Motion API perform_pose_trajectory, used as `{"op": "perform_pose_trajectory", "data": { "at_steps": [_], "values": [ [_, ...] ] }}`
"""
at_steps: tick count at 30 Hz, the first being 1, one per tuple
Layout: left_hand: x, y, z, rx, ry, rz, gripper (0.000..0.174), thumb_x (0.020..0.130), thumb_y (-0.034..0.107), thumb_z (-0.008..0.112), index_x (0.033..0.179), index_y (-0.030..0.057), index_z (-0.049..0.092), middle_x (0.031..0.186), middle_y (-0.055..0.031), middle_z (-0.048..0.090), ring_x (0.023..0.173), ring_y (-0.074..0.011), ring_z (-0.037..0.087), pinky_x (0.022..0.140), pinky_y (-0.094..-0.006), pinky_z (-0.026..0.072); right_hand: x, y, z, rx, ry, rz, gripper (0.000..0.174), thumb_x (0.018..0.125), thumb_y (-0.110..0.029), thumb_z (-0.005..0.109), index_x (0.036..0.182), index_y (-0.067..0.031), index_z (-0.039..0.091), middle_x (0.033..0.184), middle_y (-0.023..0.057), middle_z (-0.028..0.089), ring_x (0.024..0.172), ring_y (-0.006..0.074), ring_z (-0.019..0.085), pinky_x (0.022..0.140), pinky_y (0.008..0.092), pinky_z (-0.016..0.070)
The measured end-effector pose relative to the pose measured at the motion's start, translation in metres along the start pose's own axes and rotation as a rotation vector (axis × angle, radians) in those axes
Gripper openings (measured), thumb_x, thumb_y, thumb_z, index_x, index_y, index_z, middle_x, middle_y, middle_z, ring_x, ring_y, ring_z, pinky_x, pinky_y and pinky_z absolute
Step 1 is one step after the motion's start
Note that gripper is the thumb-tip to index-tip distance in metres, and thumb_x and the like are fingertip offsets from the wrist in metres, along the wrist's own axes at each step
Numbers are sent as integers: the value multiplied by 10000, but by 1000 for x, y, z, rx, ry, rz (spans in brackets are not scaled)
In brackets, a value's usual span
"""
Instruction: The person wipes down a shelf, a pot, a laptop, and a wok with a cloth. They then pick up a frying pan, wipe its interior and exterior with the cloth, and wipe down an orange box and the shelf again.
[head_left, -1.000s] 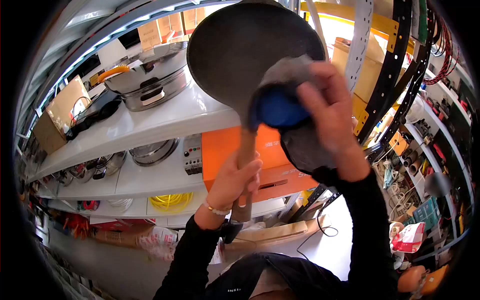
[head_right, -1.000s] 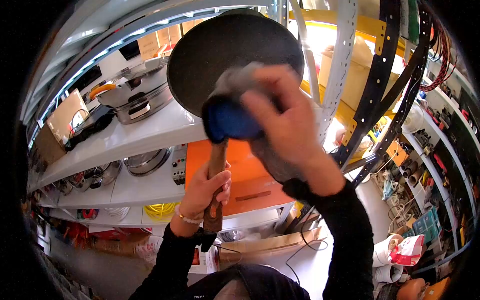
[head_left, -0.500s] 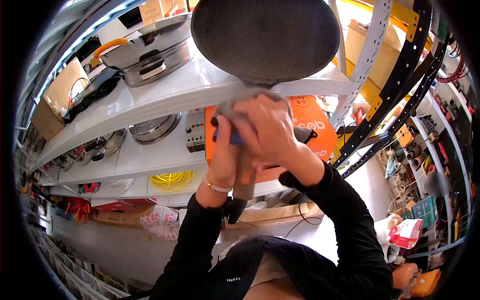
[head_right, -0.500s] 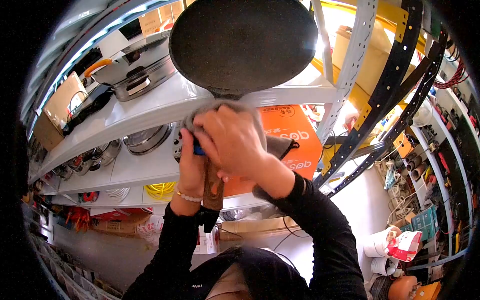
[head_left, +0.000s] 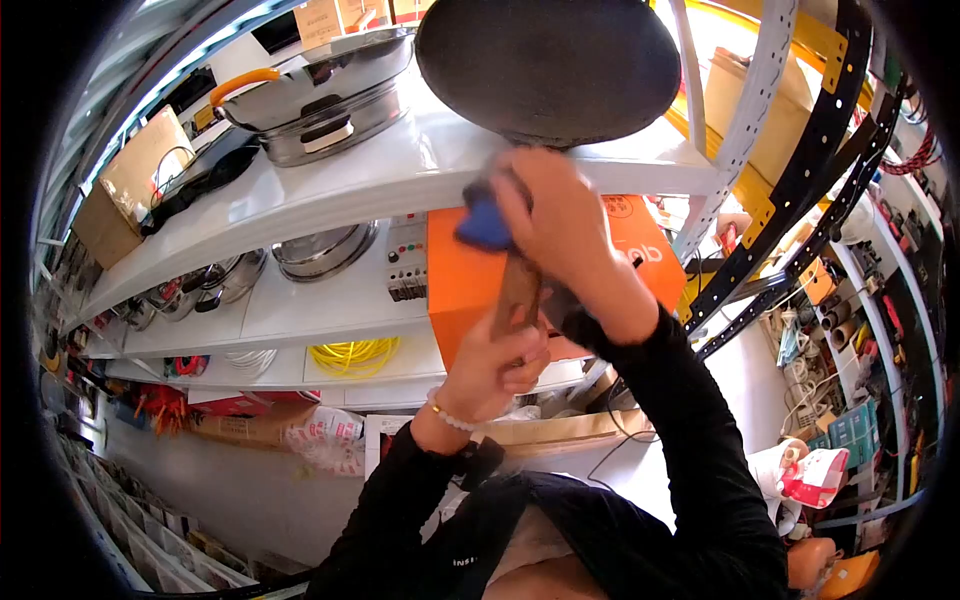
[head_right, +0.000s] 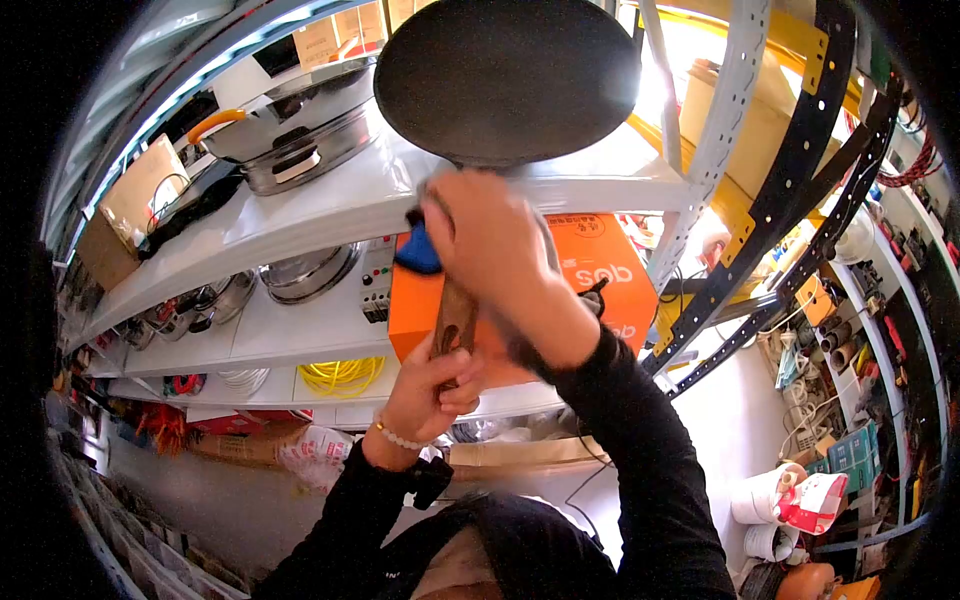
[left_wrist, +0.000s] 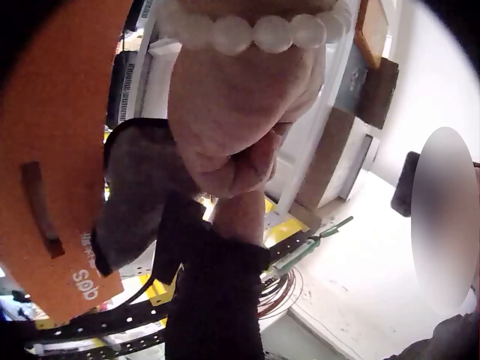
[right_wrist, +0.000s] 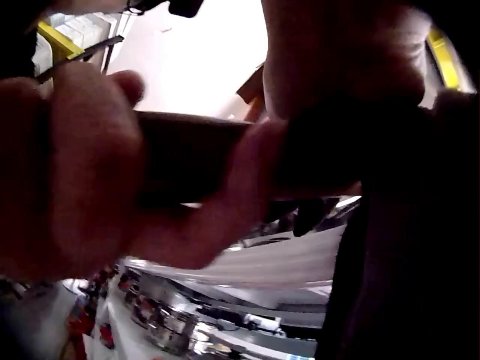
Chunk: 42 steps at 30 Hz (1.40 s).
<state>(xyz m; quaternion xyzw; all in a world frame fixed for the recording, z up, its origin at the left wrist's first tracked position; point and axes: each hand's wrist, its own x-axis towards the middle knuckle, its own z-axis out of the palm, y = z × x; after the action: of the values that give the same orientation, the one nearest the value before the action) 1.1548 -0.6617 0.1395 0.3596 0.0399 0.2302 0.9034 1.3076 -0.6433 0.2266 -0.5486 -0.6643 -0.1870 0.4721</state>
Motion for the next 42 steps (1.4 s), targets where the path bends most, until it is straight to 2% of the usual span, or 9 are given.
{"op": "perform_pose_trajectory", "data": {
  "at_steps": [3,5,8,13,18,25,31,37,42],
  "values": [
    [-2,-9,-19,109,10,29,171,902,122,573,1040,80,481,695,-19,442,495,-77,343,413,-212,271,-36,-37,-16,-61,-234,-140,158,875,-220,552,906,-72,600,847,129,621,829,334,604,741,443,488],
    [-2,-9,-17,123,26,-4,185,895,119,595,1043,64,499,681,-20,444,491,-78,342,428,-214,259,-42,-34,-16,185,-289,-160,162,877,-218,557,919,-65,587,850,123,615,854,325,605,759,435,490],
    [-4,-2,1,163,1,7,328,921,159,591,1168,43,410,701,-20,435,493,-76,345,445,-214,262,-19,-18,-9,129,-201,-177,159,883,-212,558,921,-58,573,851,119,609,836,327,607,762,424,496],
    [-4,-21,3,214,49,6,329,922,110,551,1184,58,359,669,-18,415,469,-84,349,425,-230,274,57,41,-10,-267,176,-112,168,883,-189,594,978,-53,618,916,140,622,826,352,617,723,413,497],
    [-7,-28,2,196,125,51,246,930,97,533,1124,70,384,661,-13,412,463,-76,332,413,-215,256,29,20,-13,-131,-32,-99,189,872,-275,621,919,-92,614,910,128,556,841,356,599,713,441,503],
    [-12,-22,-3,135,132,76,248,926,130,576,1127,82,440,675,-23,417,453,-78,324,392,-206,256,10,37,-41,-174,7,56,138,846,-136,651,959,-57,655,882,115,589,789,326,622,667,373,497],
    [-7,-30,-6,109,149,28,213,941,118,548,1104,68,421,666,-9,420,455,-68,312,414,-209,239,21,7,-8,-155,-122,-213,100,847,-158,643,895,-71,655,858,112,574,786,324,609,692,397,492],
    [-6,-28,-10,173,149,57,169,915,92,554,1035,61,439,625,-10,403,424,-76,310,380,-224,244,10,31,-36,-189,9,87,132,836,-152,660,917,-48,663,840,119,571,760,343,610,657,402,491],
    [-2,-31,-12,214,141,31,179,920,98,555,1045,57,433,628,-5,406,427,-73,311,384,-223,242,12,11,-13,-128,-115,-145,102,828,-137,658,894,-61,646,845,117,561,783,335,603,678,398,489]
  ]
}}
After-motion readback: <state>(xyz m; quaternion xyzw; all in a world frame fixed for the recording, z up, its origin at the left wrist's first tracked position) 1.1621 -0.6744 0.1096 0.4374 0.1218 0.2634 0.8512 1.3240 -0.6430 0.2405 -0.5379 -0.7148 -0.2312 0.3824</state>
